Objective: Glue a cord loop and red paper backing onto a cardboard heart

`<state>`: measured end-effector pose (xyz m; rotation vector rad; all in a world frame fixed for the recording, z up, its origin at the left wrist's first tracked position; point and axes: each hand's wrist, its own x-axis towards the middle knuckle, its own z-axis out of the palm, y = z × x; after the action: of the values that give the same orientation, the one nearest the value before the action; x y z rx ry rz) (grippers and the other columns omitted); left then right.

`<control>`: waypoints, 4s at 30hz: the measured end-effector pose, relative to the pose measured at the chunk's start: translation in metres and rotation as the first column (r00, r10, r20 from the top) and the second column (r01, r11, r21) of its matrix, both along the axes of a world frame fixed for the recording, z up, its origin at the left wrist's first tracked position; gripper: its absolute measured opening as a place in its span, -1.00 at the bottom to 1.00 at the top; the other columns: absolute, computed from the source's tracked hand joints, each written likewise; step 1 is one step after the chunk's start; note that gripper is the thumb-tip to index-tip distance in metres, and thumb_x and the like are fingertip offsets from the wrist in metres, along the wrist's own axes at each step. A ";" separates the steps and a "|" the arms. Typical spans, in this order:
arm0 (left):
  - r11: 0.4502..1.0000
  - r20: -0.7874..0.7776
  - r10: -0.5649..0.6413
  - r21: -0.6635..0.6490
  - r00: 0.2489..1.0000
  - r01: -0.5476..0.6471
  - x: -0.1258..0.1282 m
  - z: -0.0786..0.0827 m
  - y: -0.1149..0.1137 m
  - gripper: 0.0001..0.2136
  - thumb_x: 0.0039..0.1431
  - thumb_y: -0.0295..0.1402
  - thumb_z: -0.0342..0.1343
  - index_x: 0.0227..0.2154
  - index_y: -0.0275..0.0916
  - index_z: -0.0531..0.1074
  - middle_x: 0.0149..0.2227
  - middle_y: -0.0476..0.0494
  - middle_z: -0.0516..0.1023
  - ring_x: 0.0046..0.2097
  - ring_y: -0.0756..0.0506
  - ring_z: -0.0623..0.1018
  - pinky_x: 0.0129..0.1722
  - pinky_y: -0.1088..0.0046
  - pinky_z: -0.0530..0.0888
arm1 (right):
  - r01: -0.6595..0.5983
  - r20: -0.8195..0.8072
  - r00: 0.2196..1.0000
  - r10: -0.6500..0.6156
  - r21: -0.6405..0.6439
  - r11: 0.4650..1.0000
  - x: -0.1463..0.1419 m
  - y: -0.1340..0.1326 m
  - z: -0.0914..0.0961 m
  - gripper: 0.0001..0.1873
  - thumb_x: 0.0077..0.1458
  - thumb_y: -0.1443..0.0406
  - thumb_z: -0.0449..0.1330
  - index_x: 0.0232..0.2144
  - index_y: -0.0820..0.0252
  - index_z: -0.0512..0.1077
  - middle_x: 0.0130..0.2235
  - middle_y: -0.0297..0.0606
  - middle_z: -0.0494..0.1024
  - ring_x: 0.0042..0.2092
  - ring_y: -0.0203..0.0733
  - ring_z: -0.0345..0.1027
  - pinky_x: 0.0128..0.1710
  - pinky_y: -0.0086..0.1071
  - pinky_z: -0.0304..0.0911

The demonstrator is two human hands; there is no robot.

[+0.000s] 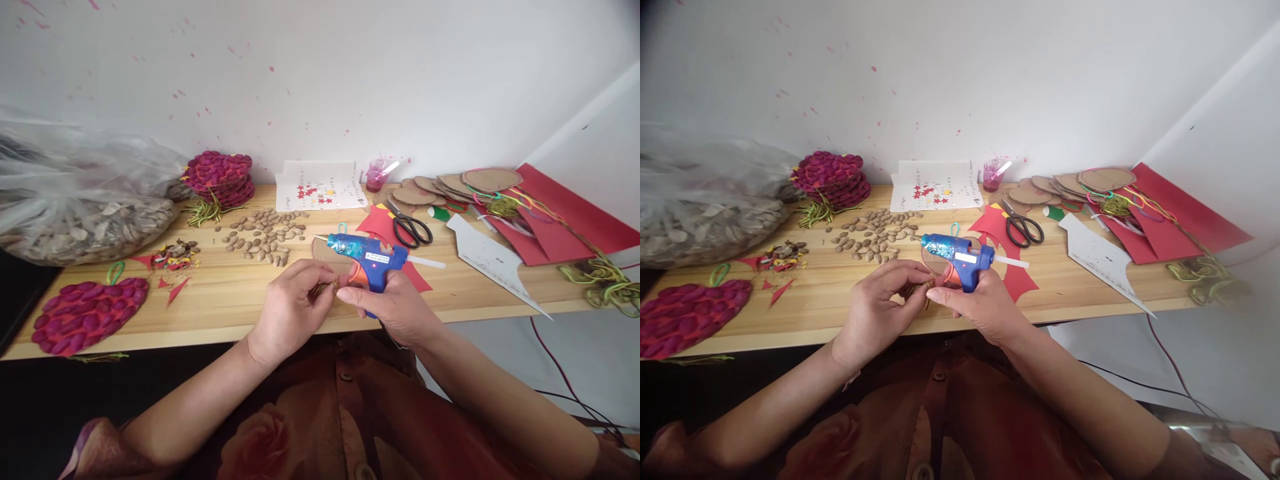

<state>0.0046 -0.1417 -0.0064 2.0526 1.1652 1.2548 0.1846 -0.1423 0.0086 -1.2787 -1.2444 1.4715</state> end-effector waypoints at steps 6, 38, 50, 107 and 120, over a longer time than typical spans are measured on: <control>0.990 -0.140 -0.040 0.126 0.989 0.057 -0.001 -0.001 -0.002 -0.87 0.26 -0.53 0.06 -0.25 -0.23 0.48 -0.17 -0.16 0.56 -0.14 -0.04 0.57 -0.09 0.45 0.51 | 0.029 0.059 0.998 -0.028 -0.008 1.000 -0.005 -0.003 0.004 -0.80 -0.10 0.24 0.37 -0.56 0.17 0.43 -0.59 -0.44 0.36 -0.55 -0.37 0.16 -0.55 -0.42 0.17; 0.601 0.457 -0.180 -0.650 0.871 0.465 0.000 0.000 0.015 -0.62 0.20 -0.04 0.18 -0.19 -0.31 0.55 -0.40 -0.12 0.57 -0.45 0.03 0.49 -0.41 0.51 0.48 | -0.038 0.066 0.997 0.039 -0.014 0.999 0.012 -0.003 0.015 -0.86 -0.04 0.28 0.32 -0.43 0.15 0.41 -0.54 -0.41 0.46 -0.52 -0.30 0.37 -0.60 -0.46 0.20; 0.807 0.143 -0.170 -0.548 0.975 0.221 0.000 0.009 0.009 -0.80 0.17 -0.22 0.19 -0.36 -0.26 0.61 -0.39 -0.07 0.64 -0.41 -0.01 0.51 -0.42 0.53 0.40 | 0.018 -0.051 0.998 -0.022 -0.067 0.998 0.016 0.004 0.004 -0.72 -0.12 0.16 0.44 -0.43 0.17 0.49 -0.41 -0.33 0.53 -0.44 -0.31 0.33 -0.60 -0.47 0.25; 0.931 -0.503 -0.010 0.311 0.864 0.192 0.009 -0.046 0.026 -0.91 0.33 -0.40 0.10 -0.28 -0.28 0.46 -0.18 -0.15 0.56 -0.10 -0.13 0.54 0.05 0.19 0.51 | -0.289 0.741 0.665 -0.098 0.376 0.880 0.023 0.084 -0.028 -0.84 0.12 0.26 0.27 -0.22 0.16 0.53 -0.15 -0.13 0.63 -0.12 0.02 0.53 -0.06 -0.18 0.37; 0.933 -0.567 0.004 0.299 0.824 0.201 0.004 -0.048 0.024 -0.93 0.32 -0.43 0.10 -0.22 -0.25 0.47 -0.11 -0.15 0.57 0.00 -0.17 0.53 0.14 0.11 0.45 | -0.332 0.779 0.608 -0.155 0.427 0.841 0.021 0.083 -0.038 -0.56 0.13 0.25 0.25 0.08 0.09 0.40 -0.10 -0.16 0.62 -0.04 0.07 0.48 0.01 -0.13 0.29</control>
<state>0.0082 -0.1181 -0.0539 2.8432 1.0969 0.8641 0.2058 -0.0590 -0.0296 -1.5095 -2.1509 0.4352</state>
